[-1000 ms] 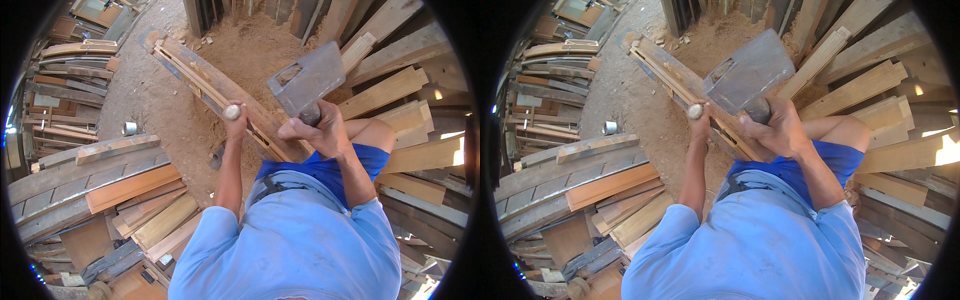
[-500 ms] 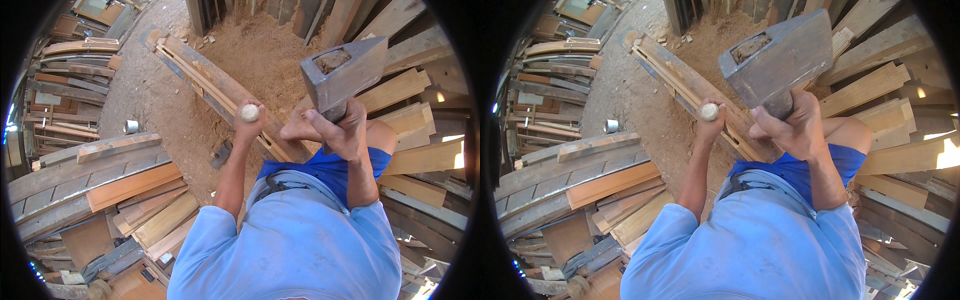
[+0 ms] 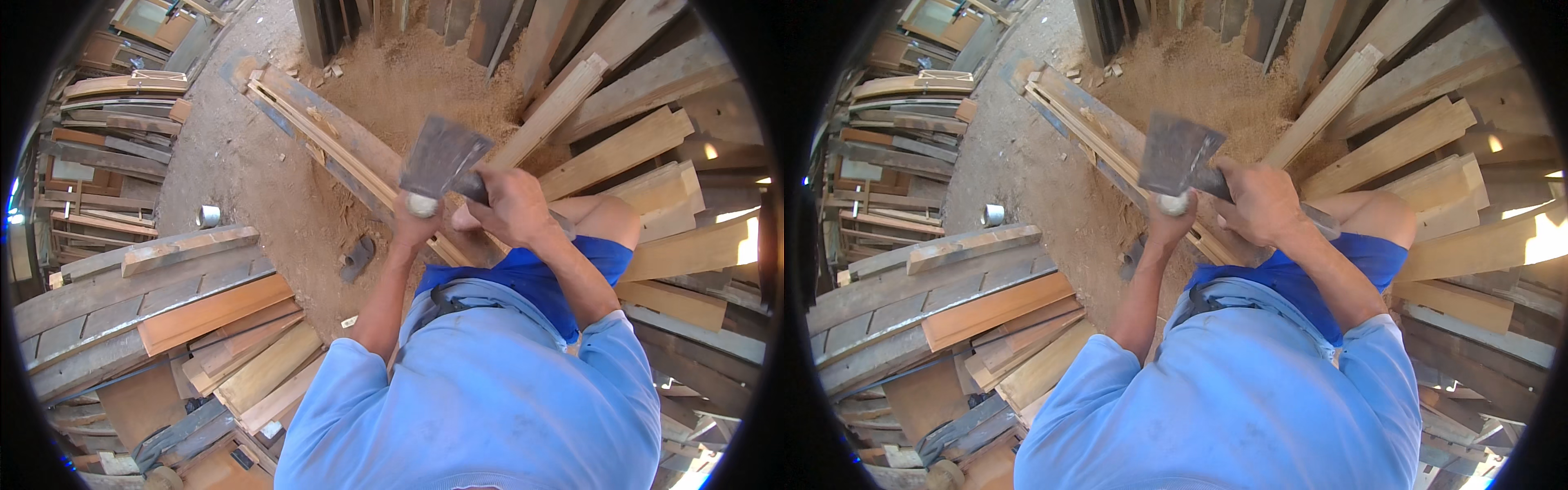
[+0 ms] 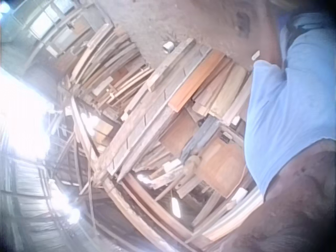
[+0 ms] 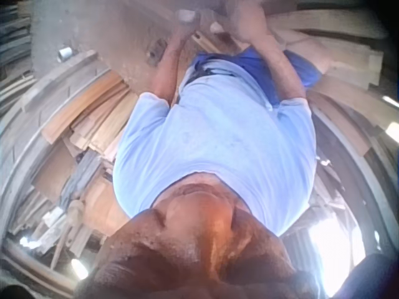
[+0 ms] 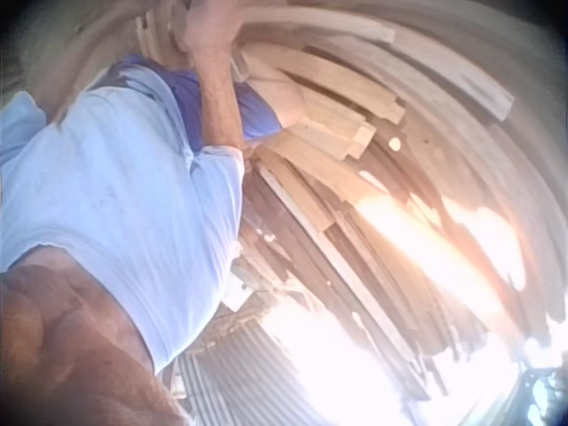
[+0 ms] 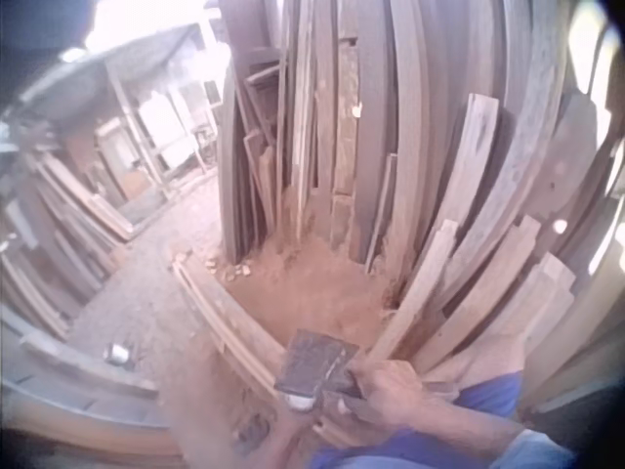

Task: The person carves out a rectangular groove in a long wooden beam using a chisel and a large wooden hammer. They strike the chisel repeatedly to remove wood and clear out the mortise.

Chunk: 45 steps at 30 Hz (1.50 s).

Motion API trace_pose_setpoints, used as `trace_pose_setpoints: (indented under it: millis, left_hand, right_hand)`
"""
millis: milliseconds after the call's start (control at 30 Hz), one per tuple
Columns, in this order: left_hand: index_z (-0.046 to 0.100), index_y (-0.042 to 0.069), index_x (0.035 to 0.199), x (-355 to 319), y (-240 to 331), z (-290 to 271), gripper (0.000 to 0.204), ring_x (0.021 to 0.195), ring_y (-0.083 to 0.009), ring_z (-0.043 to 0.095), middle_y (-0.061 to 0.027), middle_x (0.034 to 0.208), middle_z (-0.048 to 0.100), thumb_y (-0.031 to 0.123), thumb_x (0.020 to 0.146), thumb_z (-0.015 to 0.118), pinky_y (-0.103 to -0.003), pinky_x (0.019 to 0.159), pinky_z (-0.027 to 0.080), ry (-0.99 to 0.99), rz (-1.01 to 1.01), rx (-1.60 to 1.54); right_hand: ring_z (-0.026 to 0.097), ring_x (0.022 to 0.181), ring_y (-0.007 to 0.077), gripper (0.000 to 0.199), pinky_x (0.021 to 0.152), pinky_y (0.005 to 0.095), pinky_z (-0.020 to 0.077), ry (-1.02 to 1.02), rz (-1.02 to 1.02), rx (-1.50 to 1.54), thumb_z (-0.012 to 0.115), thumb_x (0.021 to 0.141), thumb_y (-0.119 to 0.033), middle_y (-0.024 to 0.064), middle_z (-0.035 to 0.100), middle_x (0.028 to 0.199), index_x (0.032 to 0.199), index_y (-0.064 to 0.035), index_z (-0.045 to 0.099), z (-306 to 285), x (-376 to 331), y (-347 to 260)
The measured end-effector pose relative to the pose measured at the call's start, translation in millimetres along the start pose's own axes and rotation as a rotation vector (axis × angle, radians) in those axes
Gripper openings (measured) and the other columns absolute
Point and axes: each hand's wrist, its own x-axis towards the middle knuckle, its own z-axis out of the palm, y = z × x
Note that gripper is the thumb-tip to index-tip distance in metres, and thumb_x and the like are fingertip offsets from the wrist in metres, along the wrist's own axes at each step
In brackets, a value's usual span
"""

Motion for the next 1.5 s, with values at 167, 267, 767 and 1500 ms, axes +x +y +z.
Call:
trace_pose_setpoints:
  millis: [167, 267, 767, 1500]
  left_hand:
    - [0.068, 0.003, 0.103, -5.2, -24.4, -16.8, 0.022, 0.080, -0.0175, 0.067, -0.0094, 0.089, 0.071, 0.010, 0.084, 0.075, -0.033, 0.072, 0.053, -0.127, -0.125, 0.139]
    - [0.067, 0.003, 0.108, -7.2, -16.1, -13.2, 0.026, 0.088, -0.0223, 0.068, -0.0115, 0.098, 0.071, 0.009, 0.083, 0.074, -0.036, 0.078, 0.054, -0.124, 0.063, 0.198]
    - [0.069, 0.005, 0.106, -41.6, -41.1, -23.6, 0.027, 0.099, -0.0271, 0.068, -0.0126, 0.102, 0.071, 0.007, 0.080, 0.074, -0.040, 0.086, 0.052, -0.143, 0.267, 0.319]
    - [0.065, 0.005, 0.108, -50.6, -31.4, -31.7, 0.023, 0.093, -0.0261, 0.066, -0.0103, 0.103, 0.068, 0.014, 0.088, 0.071, -0.039, 0.083, 0.052, -0.319, 0.075, 0.224]
  right_hand:
    - [0.067, 0.083, 0.0406, 0.029, 0.073, 0.0502, 0.0525, 0.054, -0.054, 0.440, 0.071, 0.081, -0.019, 0.0193, 0.070, 0.082, 0.107, -0.0051, 0.068, -3.0, 4.1, -18.4]
    - [0.067, 0.081, 0.0401, 0.024, 0.072, 0.0487, 0.0529, -0.090, -0.066, 0.067, 0.074, 0.081, -0.020, 0.0192, 0.070, 0.083, 0.100, -0.0062, 0.068, 26.7, 6.0, 2.6]
    - [0.070, 0.080, 0.0362, 0.033, 0.068, 0.0500, 0.0534, -0.132, -0.228, -0.040, 0.075, 0.079, -0.024, 0.0177, 0.069, 0.082, 0.107, -0.0089, 0.066, 46.4, 1.7, 4.8]
    - [0.066, 0.073, 0.0378, 0.044, 0.070, 0.0431, 0.0564, -0.240, -0.158, -0.256, 0.078, 0.084, -0.030, 0.0239, 0.066, 0.105, 0.120, -0.0087, 0.064, 47.4, -8.9, 7.4]
